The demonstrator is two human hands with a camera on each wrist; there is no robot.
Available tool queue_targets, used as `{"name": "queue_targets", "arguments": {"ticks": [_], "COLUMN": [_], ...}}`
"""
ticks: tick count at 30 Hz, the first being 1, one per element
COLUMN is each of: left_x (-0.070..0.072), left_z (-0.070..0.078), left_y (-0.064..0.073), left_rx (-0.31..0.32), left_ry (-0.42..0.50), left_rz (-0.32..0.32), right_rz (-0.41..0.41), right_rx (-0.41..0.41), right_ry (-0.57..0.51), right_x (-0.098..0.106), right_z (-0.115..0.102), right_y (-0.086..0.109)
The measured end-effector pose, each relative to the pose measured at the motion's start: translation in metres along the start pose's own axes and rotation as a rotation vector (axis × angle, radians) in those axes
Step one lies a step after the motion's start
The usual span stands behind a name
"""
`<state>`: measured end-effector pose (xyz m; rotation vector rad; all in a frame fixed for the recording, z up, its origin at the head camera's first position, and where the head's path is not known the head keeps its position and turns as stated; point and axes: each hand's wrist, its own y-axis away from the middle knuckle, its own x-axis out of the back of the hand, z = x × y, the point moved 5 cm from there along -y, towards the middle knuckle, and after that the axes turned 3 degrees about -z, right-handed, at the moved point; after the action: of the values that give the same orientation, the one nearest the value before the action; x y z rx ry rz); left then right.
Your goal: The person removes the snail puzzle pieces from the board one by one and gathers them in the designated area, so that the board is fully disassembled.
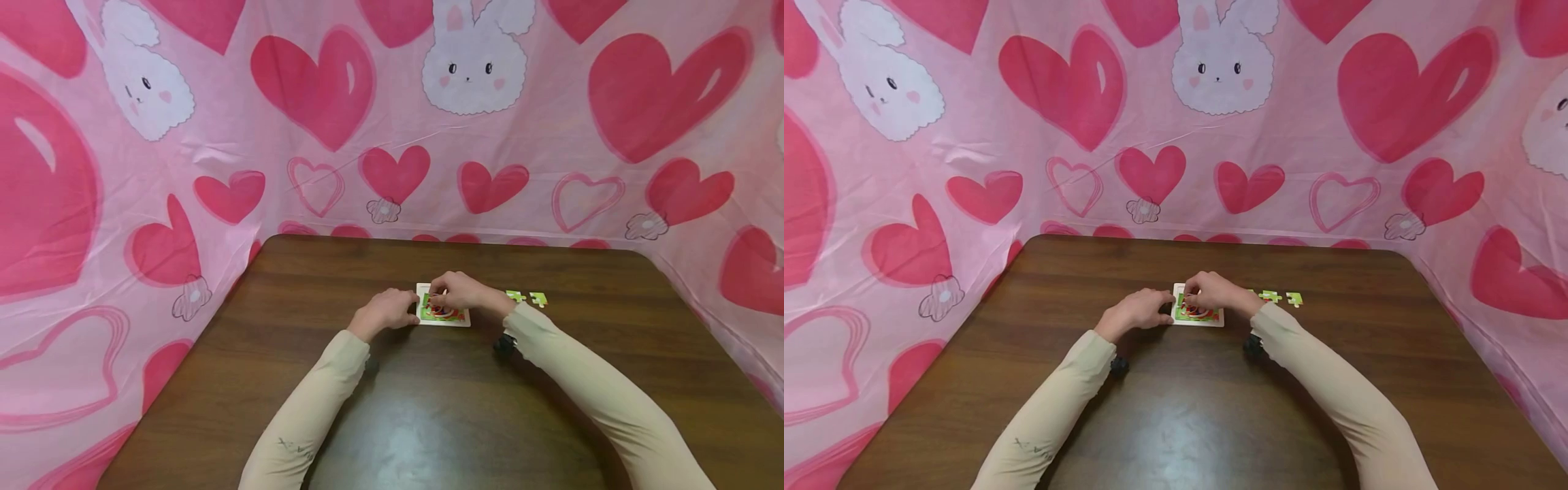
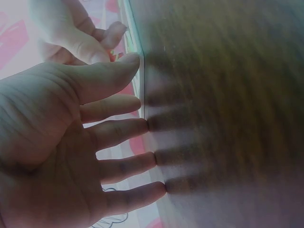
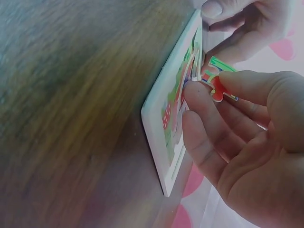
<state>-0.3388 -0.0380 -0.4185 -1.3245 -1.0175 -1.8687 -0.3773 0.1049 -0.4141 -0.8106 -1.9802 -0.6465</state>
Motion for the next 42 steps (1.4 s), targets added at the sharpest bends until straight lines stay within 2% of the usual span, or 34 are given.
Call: {"name": "queue_targets", "arguments": {"ticks": [7,14,21,32,42], "left_x": [0.000,0.000,-0.001,-0.002,-0.001], "left_z": [0.000,0.000,0.000,0.001,0.001], "left_y": [0.000,0.000,0.001,0.001,0.003], "left_rx": [-0.002,0.006,0.008,0.015,0.025], "left_ry": [-0.013,-0.011,-0.008,-0.027,-0.028], "left_rz": [-0.005,-0.012,-0.011,-0.010,-0.014], "right_rz": [0.000,-0.008,0.000,0.015,-0.023], "right_rx": [0.020,-0.024,-0.071,-0.131,-0.147], "right_ry": [-0.013,-0.144,-0.219,-0.276,-0.273], "right_x": [0.007,0.017,0.020,0.027,0.034], "right_z": [-0.003,0.002,0.021,0.052,0.070], "right_y": [0.007,0.024,0.041,0.067,0.083]}}
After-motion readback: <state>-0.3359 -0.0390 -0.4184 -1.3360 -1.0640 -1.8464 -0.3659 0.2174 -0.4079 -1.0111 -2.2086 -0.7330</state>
